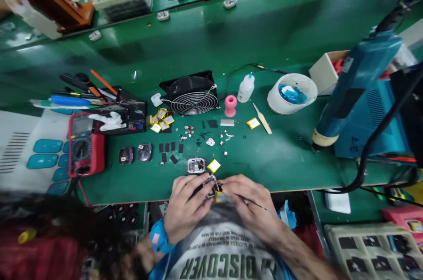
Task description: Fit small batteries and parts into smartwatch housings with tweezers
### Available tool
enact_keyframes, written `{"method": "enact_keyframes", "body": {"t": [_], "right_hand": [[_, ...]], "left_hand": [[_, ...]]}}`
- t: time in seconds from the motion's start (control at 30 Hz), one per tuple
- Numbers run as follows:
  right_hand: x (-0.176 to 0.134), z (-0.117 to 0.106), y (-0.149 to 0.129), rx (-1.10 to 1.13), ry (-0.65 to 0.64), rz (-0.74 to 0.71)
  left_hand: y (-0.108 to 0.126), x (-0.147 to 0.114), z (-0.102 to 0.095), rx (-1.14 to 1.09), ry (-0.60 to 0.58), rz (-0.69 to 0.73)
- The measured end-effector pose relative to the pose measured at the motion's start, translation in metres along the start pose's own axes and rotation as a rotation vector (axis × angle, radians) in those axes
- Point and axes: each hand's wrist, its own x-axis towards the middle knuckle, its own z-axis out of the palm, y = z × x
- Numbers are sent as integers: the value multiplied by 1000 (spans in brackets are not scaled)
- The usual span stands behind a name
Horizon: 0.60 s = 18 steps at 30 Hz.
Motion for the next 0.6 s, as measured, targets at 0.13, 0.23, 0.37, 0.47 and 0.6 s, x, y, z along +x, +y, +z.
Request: {"method": "enact_keyframes", "body": {"t": [0.13,0.23,0.37,0.47,0.6], "right_hand": [[0,-4,1,-2,-16,8],[0,-4,1,-31,-21,3],[-1,-3,2,-35,-24,0],[-1,0,0,-36,-39,-12],[4,2,-3,-60,-108,-36]], "left_hand": [[2,4,-2,12,0,20],[3,5,-2,2,30,25],[4,3,1,-15,39,-6],[3,2,2,-15,23,-4],[3,0,2,-1,25,6]]}}
